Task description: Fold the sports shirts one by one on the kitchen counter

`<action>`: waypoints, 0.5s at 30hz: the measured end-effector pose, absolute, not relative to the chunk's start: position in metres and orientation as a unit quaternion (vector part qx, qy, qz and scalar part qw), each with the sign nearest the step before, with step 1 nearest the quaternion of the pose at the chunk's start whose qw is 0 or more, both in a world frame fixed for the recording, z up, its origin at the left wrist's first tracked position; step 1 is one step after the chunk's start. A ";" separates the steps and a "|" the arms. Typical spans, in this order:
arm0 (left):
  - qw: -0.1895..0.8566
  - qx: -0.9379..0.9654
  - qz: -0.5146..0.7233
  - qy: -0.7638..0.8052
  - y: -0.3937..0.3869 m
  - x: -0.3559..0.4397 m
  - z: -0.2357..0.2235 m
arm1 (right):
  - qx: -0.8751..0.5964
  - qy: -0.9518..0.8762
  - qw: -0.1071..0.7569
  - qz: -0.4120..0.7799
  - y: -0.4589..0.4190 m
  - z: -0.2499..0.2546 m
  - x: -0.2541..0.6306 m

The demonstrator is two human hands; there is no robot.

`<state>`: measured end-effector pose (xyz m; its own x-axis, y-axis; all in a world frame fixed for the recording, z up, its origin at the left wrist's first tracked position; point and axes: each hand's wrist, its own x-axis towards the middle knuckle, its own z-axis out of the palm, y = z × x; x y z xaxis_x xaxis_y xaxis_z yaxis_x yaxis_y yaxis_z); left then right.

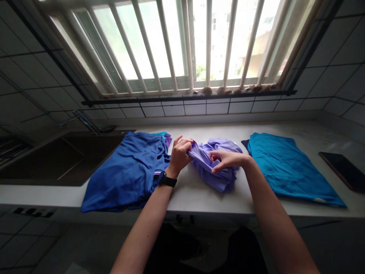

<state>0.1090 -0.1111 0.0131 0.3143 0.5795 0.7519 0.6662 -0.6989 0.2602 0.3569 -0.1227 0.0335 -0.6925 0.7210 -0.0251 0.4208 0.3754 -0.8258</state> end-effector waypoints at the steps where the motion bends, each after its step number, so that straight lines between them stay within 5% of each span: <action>1: 0.052 -0.806 -0.444 -0.387 -0.111 0.109 0.014 | -0.353 -0.813 0.179 0.426 -0.122 0.032 0.357; 5: 0.084 -0.781 -0.454 -0.420 -0.111 0.110 0.014 | -0.409 -0.806 0.267 0.336 -0.115 0.028 0.355; 12: 0.107 -0.718 -0.486 -0.487 -0.114 0.110 0.016 | -0.505 -0.637 0.581 0.046 -0.117 0.035 0.351; 15: 0.094 -0.711 -0.488 -0.497 -0.111 0.108 0.016 | -0.477 -0.579 0.661 0.012 -0.121 0.040 0.350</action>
